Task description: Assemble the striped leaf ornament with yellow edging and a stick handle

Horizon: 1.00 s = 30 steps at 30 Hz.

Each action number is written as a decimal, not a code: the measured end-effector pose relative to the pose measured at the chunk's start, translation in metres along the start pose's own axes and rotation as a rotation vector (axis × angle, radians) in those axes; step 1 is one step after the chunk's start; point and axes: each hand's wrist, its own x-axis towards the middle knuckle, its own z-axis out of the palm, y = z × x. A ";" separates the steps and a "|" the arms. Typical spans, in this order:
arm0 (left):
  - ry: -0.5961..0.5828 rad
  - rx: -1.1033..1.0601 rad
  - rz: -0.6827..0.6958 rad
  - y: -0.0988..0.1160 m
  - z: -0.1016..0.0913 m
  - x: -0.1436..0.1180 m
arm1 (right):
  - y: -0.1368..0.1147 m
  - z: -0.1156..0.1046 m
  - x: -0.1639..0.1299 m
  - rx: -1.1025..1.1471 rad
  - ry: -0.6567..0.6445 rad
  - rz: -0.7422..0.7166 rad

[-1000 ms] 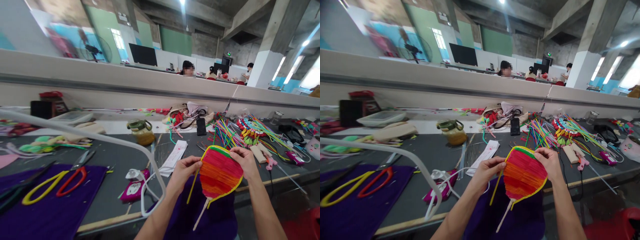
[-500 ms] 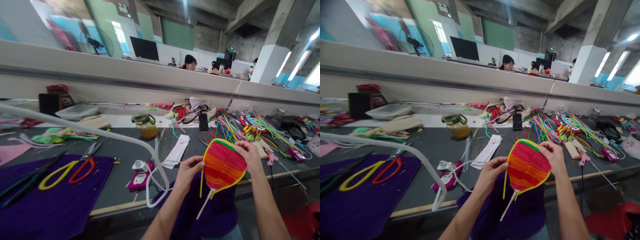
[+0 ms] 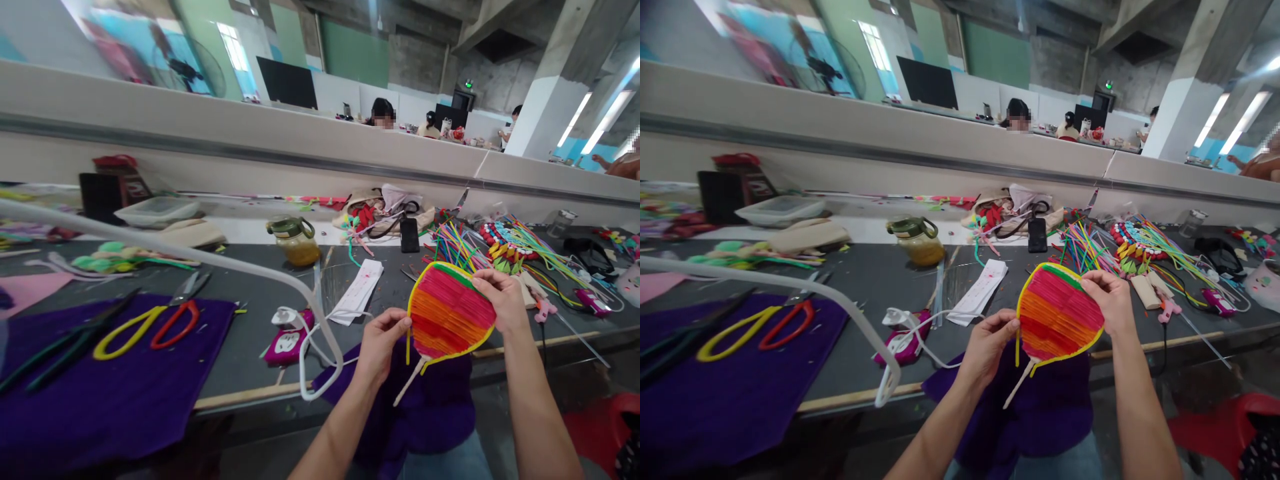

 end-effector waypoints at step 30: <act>0.033 0.027 -0.016 -0.015 -0.005 -0.010 | -0.001 0.008 0.011 0.031 0.017 -0.013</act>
